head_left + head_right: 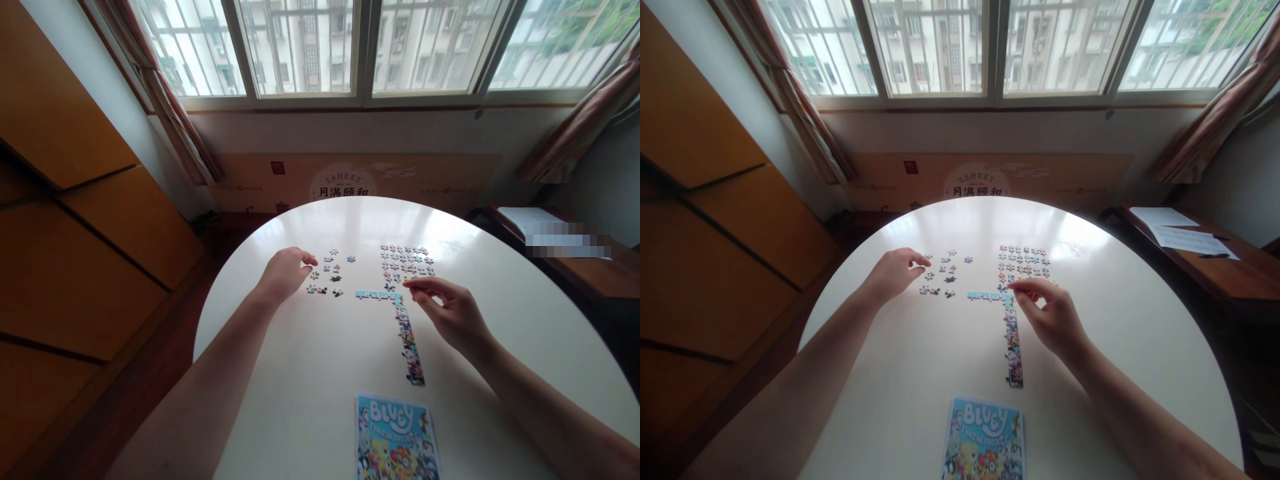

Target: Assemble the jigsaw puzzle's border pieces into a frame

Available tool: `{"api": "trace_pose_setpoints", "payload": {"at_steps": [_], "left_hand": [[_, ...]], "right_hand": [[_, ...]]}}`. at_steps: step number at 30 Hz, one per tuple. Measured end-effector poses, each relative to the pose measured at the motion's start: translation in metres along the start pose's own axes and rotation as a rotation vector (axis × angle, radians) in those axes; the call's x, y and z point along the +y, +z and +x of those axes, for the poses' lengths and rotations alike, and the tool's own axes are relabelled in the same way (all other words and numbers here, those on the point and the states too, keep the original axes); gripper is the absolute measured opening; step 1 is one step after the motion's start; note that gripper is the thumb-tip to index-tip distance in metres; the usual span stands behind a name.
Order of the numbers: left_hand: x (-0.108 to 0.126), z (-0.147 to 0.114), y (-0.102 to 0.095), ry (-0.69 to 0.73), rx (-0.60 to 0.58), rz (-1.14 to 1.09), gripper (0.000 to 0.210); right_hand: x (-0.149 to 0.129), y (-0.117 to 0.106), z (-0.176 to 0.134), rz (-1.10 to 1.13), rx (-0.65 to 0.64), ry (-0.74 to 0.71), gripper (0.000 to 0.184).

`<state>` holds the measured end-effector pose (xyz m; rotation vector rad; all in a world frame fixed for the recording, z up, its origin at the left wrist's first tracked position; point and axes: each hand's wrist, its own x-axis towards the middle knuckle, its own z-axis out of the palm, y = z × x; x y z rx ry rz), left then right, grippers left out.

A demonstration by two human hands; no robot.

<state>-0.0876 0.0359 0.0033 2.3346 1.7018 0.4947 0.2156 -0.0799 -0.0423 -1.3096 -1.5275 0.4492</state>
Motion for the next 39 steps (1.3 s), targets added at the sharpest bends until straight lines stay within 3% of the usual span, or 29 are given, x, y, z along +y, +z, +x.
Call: {"api": "trace_pose_setpoints", "payload": {"at_steps": [15,21,32,39], "left_hand": [[-0.012,-0.010,-0.018,-0.153,-0.143,0.018,0.016],[-0.005,-0.011,-0.016,-0.157,-0.182,0.022,0.017],[0.001,-0.006,-0.002,0.109,-0.276,-0.013,0.018],[0.000,-0.005,-0.004,0.107,-0.186,0.027,0.018]], "right_hand": [[0.001,-0.003,-0.004,-0.033,-0.039,-0.005,0.016],[0.002,-0.003,-0.003,-0.029,-0.031,-0.011,0.017],[-0.001,-0.004,0.005,0.019,0.017,0.072,0.018],[-0.002,-0.003,0.004,0.048,0.012,0.068,0.018]]}}
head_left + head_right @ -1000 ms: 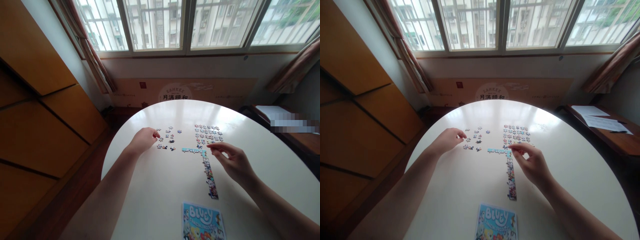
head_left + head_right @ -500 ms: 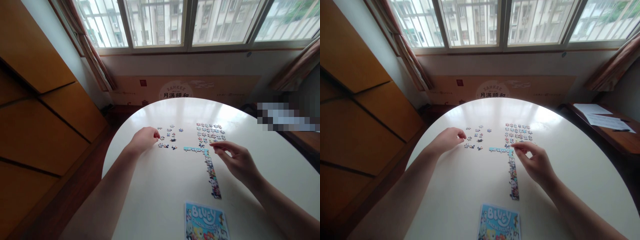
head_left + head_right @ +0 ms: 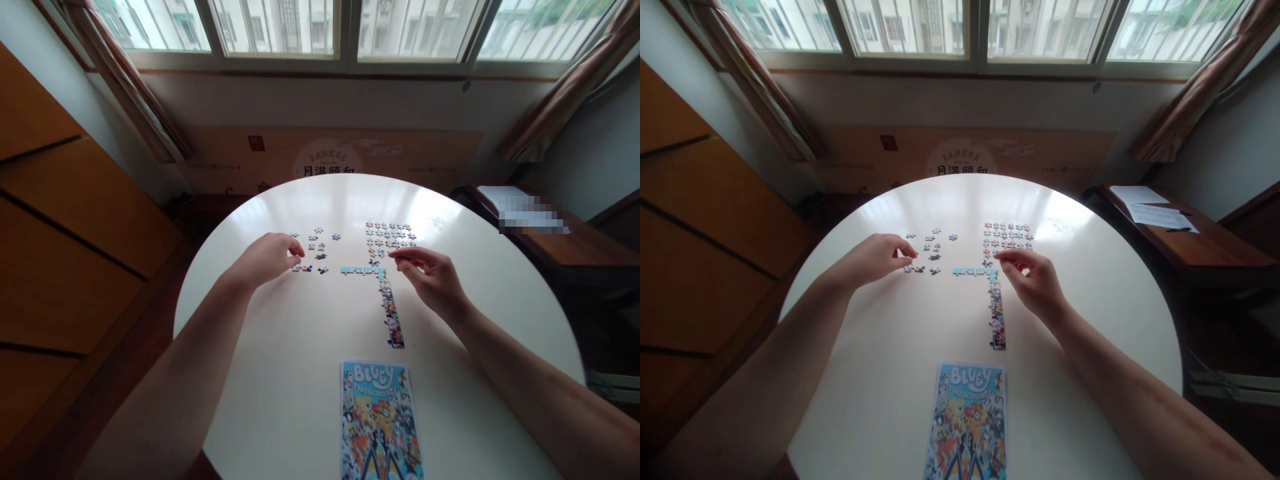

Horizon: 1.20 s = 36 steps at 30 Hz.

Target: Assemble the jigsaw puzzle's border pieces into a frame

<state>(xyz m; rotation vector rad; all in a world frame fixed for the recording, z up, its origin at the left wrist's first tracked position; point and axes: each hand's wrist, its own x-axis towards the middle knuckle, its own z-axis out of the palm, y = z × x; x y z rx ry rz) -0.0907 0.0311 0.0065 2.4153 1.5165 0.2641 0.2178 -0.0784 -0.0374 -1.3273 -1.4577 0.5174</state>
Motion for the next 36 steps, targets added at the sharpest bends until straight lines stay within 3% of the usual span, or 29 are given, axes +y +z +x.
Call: {"api": "trace_pose_setpoints", "payload": {"at_steps": [7,15,21,28,36], "left_hand": [[-0.002,-0.001,-0.005,-0.193,0.165,-0.028,0.018],[0.002,-0.007,-0.005,-0.112,0.018,-0.071,0.018],[0.002,-0.007,-0.003,0.033,-0.100,-0.078,0.021],[0.001,-0.002,0.006,0.120,-0.135,-0.018,0.024],[0.007,0.009,0.012,0.126,-0.139,0.086,0.028]], "right_hand": [[0.005,0.001,-0.003,-0.005,-0.012,-0.011,0.018],[0.002,0.000,-0.005,-0.024,-0.033,-0.040,0.016],[0.000,0.000,-0.004,-0.026,-0.034,-0.049,0.016],[-0.004,-0.001,-0.002,-0.022,-0.020,-0.044,0.016],[-0.001,-0.004,0.005,0.009,-0.018,-0.048,0.017]]}}
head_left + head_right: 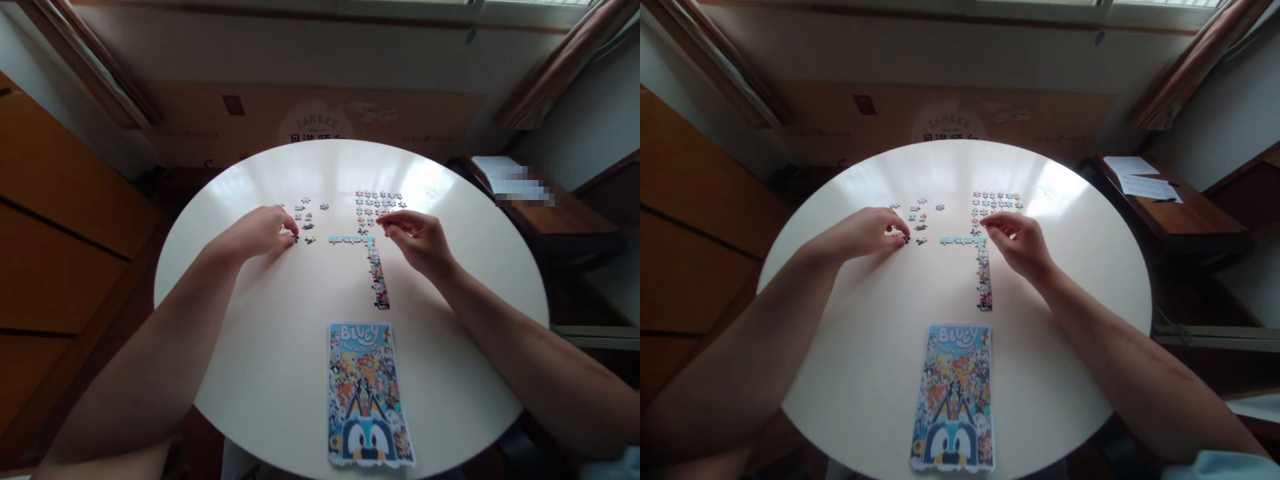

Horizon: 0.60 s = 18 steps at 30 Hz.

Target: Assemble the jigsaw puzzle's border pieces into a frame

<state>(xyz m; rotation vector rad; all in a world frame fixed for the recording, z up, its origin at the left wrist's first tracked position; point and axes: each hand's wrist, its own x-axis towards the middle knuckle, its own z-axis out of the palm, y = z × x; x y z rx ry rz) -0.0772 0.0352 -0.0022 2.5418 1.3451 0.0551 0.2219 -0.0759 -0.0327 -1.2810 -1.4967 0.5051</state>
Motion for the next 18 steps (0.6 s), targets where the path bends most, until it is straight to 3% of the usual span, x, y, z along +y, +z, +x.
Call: {"api": "trace_pose_setpoints", "payload": {"at_steps": [4,12,18], "left_hand": [[0.001,0.001,-0.005,-0.010,-0.062,0.034,0.034],[0.006,0.001,-0.004,-0.035,-0.016,0.021,0.034],[0.015,-0.007,-0.019,0.007,0.002,-0.107,0.028]], "right_hand": [[0.003,0.000,0.001,0.039,0.012,-0.036,0.016],[0.004,-0.003,0.002,0.029,0.006,-0.049,0.017],[0.004,-0.003,0.003,0.006,-0.005,-0.071,0.016]]}}
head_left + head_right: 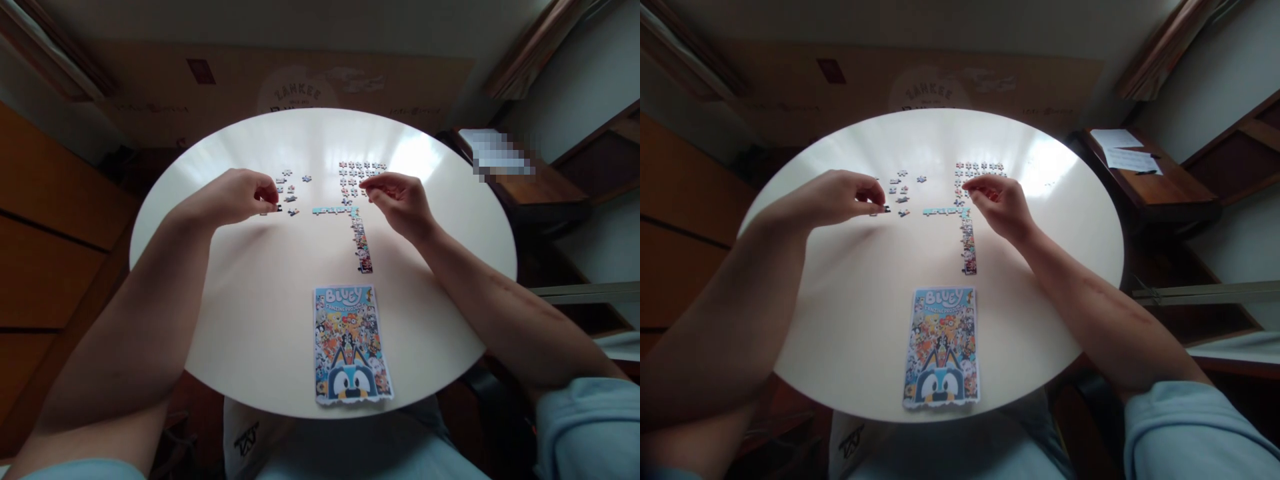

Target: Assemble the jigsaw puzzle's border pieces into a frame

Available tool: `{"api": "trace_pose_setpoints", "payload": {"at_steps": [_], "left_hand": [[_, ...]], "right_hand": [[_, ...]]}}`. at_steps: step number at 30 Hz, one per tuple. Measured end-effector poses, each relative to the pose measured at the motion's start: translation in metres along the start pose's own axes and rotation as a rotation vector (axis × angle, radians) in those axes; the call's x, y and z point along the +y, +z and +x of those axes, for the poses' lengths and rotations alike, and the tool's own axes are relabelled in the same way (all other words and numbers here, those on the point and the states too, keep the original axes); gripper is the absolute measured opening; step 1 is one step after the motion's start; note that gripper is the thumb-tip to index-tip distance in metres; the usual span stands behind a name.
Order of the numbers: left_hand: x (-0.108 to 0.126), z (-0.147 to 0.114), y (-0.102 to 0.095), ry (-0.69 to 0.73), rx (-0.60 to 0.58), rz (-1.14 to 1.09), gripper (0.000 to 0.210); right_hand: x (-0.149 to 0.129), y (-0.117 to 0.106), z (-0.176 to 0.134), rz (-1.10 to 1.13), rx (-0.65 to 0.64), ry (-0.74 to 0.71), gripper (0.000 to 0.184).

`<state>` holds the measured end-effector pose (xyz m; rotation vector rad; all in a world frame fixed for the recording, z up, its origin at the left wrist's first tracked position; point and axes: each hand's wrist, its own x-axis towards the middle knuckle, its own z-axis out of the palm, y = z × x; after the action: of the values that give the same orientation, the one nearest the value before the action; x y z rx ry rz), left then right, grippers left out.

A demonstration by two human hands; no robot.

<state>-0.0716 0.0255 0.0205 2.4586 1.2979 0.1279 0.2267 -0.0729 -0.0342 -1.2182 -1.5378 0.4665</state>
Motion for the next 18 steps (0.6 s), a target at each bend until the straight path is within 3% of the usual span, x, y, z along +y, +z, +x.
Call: {"api": "trace_pose_setpoints", "payload": {"at_steps": [3,7,12,18], "left_hand": [[0.021,-0.006,0.001,0.086,-0.032,-0.202,0.027],[0.059,-0.014,0.025,0.226,-0.209,-0.489,0.018],[0.087,-0.016,0.057,0.166,-0.347,-0.683,0.014],[0.092,-0.014,0.064,0.105,-0.336,-0.683,0.015]], "right_hand": [[-0.007,-0.003,0.001,-0.042,0.014,0.001,0.017],[-0.035,-0.017,0.006,-0.100,-0.008,-0.045,0.017],[-0.064,-0.041,0.001,-0.278,-0.323,-0.113,0.016],[-0.042,-0.050,-0.031,-0.306,-0.531,-0.146,0.015]]}}
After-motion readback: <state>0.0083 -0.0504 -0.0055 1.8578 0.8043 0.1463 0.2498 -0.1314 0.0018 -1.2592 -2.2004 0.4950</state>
